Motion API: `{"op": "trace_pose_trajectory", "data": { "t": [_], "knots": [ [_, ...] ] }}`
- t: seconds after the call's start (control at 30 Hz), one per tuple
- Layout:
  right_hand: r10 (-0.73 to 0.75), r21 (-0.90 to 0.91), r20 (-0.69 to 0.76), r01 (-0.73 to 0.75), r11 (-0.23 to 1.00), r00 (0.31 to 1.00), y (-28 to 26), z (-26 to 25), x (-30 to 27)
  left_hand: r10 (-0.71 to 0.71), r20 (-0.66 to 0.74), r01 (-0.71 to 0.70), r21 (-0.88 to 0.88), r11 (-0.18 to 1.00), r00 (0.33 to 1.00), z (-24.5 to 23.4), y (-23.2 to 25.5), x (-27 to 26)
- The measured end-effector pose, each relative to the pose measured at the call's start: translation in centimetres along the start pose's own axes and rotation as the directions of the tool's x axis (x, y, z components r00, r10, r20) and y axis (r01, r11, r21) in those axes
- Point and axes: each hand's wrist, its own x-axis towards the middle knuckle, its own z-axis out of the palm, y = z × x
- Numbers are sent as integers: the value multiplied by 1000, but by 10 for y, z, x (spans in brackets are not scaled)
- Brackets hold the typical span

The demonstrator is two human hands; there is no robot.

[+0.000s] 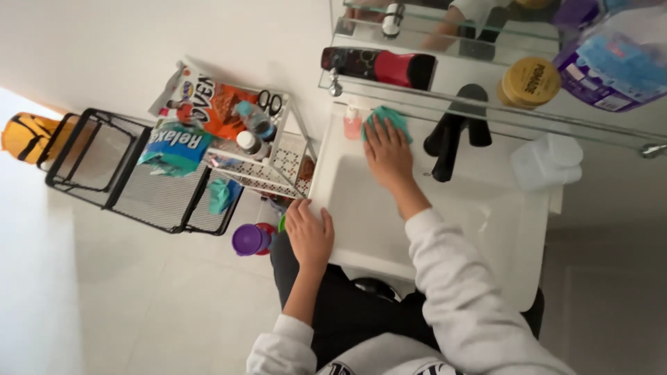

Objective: Cleaning a bathroom sink and faucet using a cloth and spray cleaner.

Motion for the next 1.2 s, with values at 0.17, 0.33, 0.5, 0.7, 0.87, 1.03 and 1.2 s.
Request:
{"op": "trace_pose_trajectory", "data": {
  "t": [0.17,0.33,0.5,0.7,0.87,1.03,1.2],
  "knots": [
    [-6,-28,32,7,1000,999,4,4,1,19,-44,-20,-33,999,999,2,-3,-5],
    [38,-18,105,-36,999,994,6,-16,-18,45,-48,-47,-41,998,998,0,-4,-6],
    [64,5,112,-65,998,992,18,-49,-49,51,-41,-52,-32,998,998,2,-3,-8],
    [155,152,248,-196,969,956,30,-96,-77,46,-54,-48,-33,998,997,5,-3,-11],
    [89,88,151,-103,991,985,46,-107,-105,44,-53,-45,-13,999,998,8,-5,-10],
    [118,-75,108,-110,991,987,94,-89,-120,44,-45,-45,-18,999,998,6,-4,-8],
    [135,-90,57,-130,987,989,120,-76,-100,72,-56,-73,-11,997,996,8,-4,-8]
  ]
}}
